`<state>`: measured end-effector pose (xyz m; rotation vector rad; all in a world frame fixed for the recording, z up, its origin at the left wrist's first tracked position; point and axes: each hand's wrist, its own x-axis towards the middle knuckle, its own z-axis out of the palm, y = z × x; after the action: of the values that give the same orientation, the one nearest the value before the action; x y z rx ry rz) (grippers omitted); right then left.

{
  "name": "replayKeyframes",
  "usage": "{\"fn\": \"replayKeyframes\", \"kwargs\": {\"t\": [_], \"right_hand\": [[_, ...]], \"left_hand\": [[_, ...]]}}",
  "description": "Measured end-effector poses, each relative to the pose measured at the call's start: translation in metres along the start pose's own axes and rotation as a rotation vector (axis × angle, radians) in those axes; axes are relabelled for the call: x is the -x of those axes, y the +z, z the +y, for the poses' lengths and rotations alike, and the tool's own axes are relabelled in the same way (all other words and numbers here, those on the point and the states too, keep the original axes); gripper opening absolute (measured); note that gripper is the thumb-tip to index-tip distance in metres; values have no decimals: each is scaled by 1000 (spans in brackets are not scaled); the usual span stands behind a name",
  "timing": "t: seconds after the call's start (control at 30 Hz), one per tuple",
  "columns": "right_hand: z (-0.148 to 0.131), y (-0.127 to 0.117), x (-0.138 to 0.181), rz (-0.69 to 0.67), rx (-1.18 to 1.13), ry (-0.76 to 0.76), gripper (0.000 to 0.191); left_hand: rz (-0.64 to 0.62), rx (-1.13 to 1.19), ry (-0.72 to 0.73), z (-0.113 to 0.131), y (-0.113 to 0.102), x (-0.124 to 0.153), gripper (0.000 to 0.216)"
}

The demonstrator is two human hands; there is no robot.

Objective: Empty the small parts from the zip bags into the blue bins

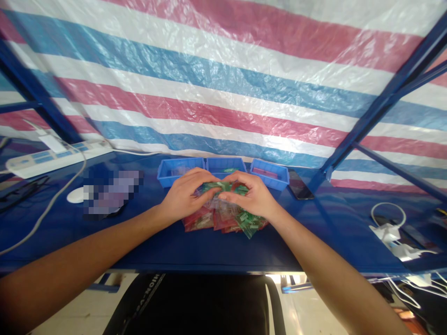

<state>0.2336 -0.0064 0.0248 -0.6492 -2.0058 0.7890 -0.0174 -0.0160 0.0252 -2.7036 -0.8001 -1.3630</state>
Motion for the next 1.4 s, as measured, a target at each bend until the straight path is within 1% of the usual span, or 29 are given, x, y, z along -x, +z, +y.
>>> {"fn": "replayKeyframes", "kwargs": {"t": [0.17,0.23,0.3,0.33,0.43,0.53,0.63,0.73,0.8,0.87,0.97,1.07,1.13,1.2,1.27,1.33,1.4], "right_hand": [[7,6,2,26,-16,86,35],[7,5,1,51,-59,112,40],[6,4,-1,94,-94,140,47],[7,3,-1,109,-110,151,50],[8,2,-3,112,-154,165,48],[9,1,-4,103,-127,173,41],[7,-1,-4,115,-57,172,39],[7,-2,-3,146,-27,151,44],[7,-1,-2,149,-25,134,39],[8,1,0,128,-28,113,36],[9,4,0,90,-52,107,42],[9,5,-1,103,-76,120,47],[9,4,-2,132,-110,132,50],[9,3,-2,132,-159,141,41],[10,4,-2,120,-198,140,30],[11,5,-2,118,-222,150,27],[11,5,-3,131,-236,170,28]], "left_hand": [[-59,-12,-94,3,3,2,35],[-54,2,-75,3,2,1,45],[-48,15,-8,2,1,0,51],[-46,11,32,1,1,0,47],[-43,-29,124,-2,1,-2,25],[0,-26,144,-3,-1,-3,16],[24,16,65,0,-3,-4,13],[21,29,-92,2,-3,-2,17],[31,34,-175,2,-2,1,22],[21,78,-216,1,1,4,28],[-45,156,-226,1,5,7,37],[-66,159,-165,0,7,6,40],[-56,123,-61,-2,7,4,38],[-60,60,44,-4,6,2,32],[-78,1,107,-5,5,1,27],[-86,-32,132,-6,4,1,26],[-82,-39,138,-7,4,1,27]]}}
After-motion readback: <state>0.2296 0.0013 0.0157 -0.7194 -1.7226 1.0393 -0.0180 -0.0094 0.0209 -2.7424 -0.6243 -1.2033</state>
